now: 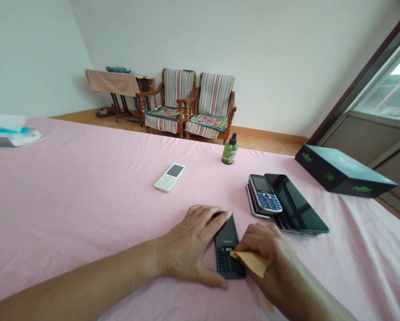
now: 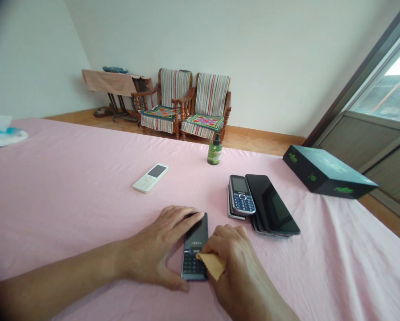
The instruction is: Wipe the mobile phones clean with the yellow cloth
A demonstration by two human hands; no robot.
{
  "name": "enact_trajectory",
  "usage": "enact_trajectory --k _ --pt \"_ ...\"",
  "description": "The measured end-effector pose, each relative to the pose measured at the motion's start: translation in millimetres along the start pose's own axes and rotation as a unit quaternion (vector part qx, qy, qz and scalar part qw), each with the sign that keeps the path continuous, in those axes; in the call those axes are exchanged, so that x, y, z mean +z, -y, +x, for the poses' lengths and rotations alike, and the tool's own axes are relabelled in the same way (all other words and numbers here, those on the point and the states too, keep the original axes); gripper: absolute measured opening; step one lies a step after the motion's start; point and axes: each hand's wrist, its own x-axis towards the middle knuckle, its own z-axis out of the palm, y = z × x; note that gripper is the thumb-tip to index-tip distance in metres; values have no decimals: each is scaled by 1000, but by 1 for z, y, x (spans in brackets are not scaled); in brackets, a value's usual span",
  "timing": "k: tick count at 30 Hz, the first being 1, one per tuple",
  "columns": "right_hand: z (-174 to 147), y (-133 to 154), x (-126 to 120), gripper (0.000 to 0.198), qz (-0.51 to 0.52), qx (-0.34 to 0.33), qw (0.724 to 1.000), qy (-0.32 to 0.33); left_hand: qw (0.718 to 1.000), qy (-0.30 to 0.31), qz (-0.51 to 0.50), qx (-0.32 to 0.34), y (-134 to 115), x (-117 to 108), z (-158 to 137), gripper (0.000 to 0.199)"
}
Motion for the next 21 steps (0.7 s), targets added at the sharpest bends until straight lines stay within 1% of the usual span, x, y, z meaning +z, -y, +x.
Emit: enact_trajectory --k 4,9,13,15,19,21 --pt "0 -1 -1 18 3 0 1000 2 1000 3 3 -2 0 0 0 109" --pt "4 6 16 21 60 -31 997 -21 1000 -12 -11 11 1 1 0 105" --pt "4 9 24 20 60 -34 997 -29 999 -24 -26 20 2 1 -1 105" --pt "4 8 21 20 46 -30 998 -19 999 -21 -24 17 2 1 -1 104" --pt "1 1 8 19 12 7 1000 2 1000 -7 -5 3 1 -1 0 107" --pt "0 -2 4 19 14 6 1000 15 1000 -2 -1 0 0 -1 0 108"
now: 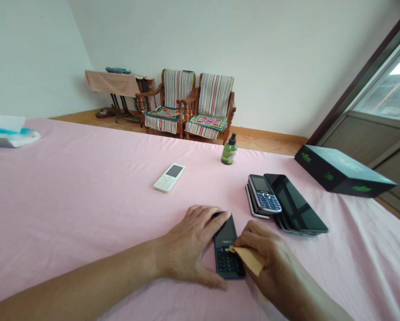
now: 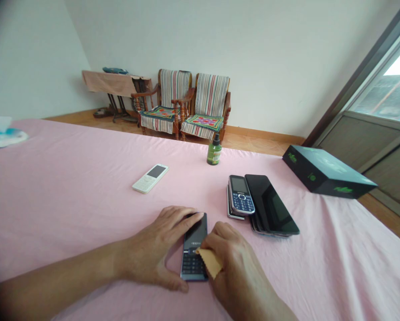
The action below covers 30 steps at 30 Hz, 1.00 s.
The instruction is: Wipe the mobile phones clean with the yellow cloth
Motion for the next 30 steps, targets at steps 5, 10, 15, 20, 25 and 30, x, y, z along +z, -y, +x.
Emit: enact_trajectory --k 5,10,15,20,25,30 --pt "-2 -1 1 19 10 -30 999 11 1000 -3 -8 2 -1 0 0 105" --pt "-5 0 4 24 -1 -44 998 43 1000 -6 -8 4 -1 1 -1 106" --pt "-6 1 -1 22 31 -34 998 38 1000 -5 -9 3 1 1 -1 107" --pt "-3 3 -11 24 49 -37 997 46 1000 -5 -8 3 1 2 -1 109" --pt "-2 3 -11 24 55 -39 997 35 1000 1 -10 1 0 0 -1 108" --pt "-2 5 -10 23 43 -45 997 52 1000 1 -10 -1 0 0 0 109"
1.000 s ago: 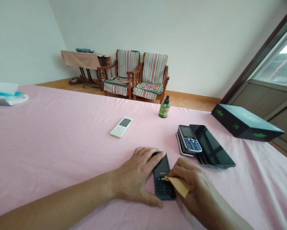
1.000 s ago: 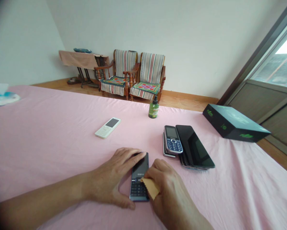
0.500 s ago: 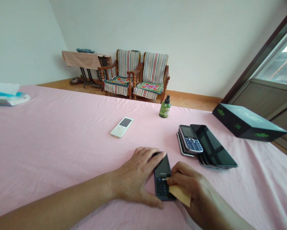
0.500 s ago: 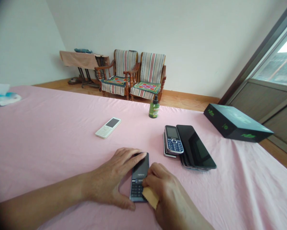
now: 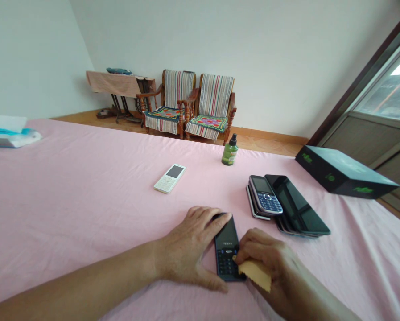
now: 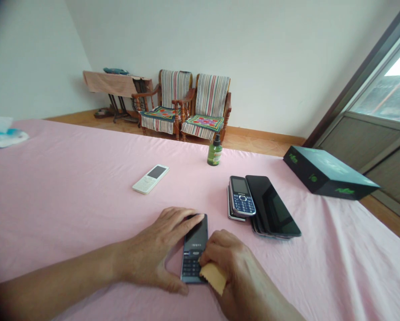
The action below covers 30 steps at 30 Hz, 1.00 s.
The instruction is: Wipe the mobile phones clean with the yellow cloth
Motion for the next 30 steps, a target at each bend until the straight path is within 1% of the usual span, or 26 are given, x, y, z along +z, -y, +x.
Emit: enact_trajectory --k 5,8,13,17,22,27,30 --pt "-1 -3 7 22 -39 -25 999 -17 1000 -7 -1 5 0 1 -1 108" --pt "-3 -6 13 21 -67 -23 997 -26 1000 -8 -6 8 0 1 -1 108" --pt "-5 -7 13 32 -74 -14 997 -25 1000 -12 -7 10 1 2 -1 108" --pt "-4 -4 12 28 -125 -13 992 -16 1000 -12 -7 7 0 2 -1 107" --pt "-2 -2 15 24 -184 -41 981 -46 1000 -21 -15 11 0 2 -1 105" --pt "-4 -2 20 25 -198 -78 975 -62 1000 -17 -10 14 0 1 -1 106" --pt "-5 -3 25 24 -212 -84 971 -67 1000 -20 -13 14 -1 0 -1 104"
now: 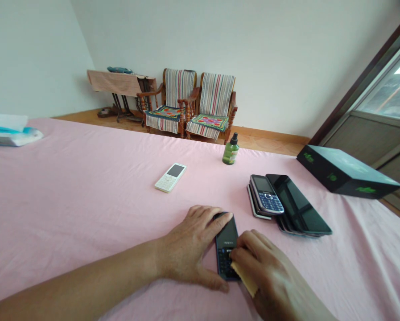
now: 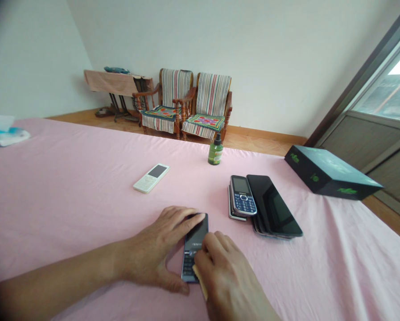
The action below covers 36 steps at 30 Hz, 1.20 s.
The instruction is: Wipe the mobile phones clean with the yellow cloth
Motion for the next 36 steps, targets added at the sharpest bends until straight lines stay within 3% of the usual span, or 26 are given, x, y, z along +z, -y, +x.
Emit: enact_trajectory --k 15,28,36 --pt "7 8 12 19 22 2 1000 -3 1000 -16 -14 18 2 2 -1 102" --pt "1 0 1 27 -44 -3 998 -46 1000 9 4 2 -1 -1 1 105" --pt "1 7 12 24 55 6 998 -30 1000 4 8 8 2 2 0 104"
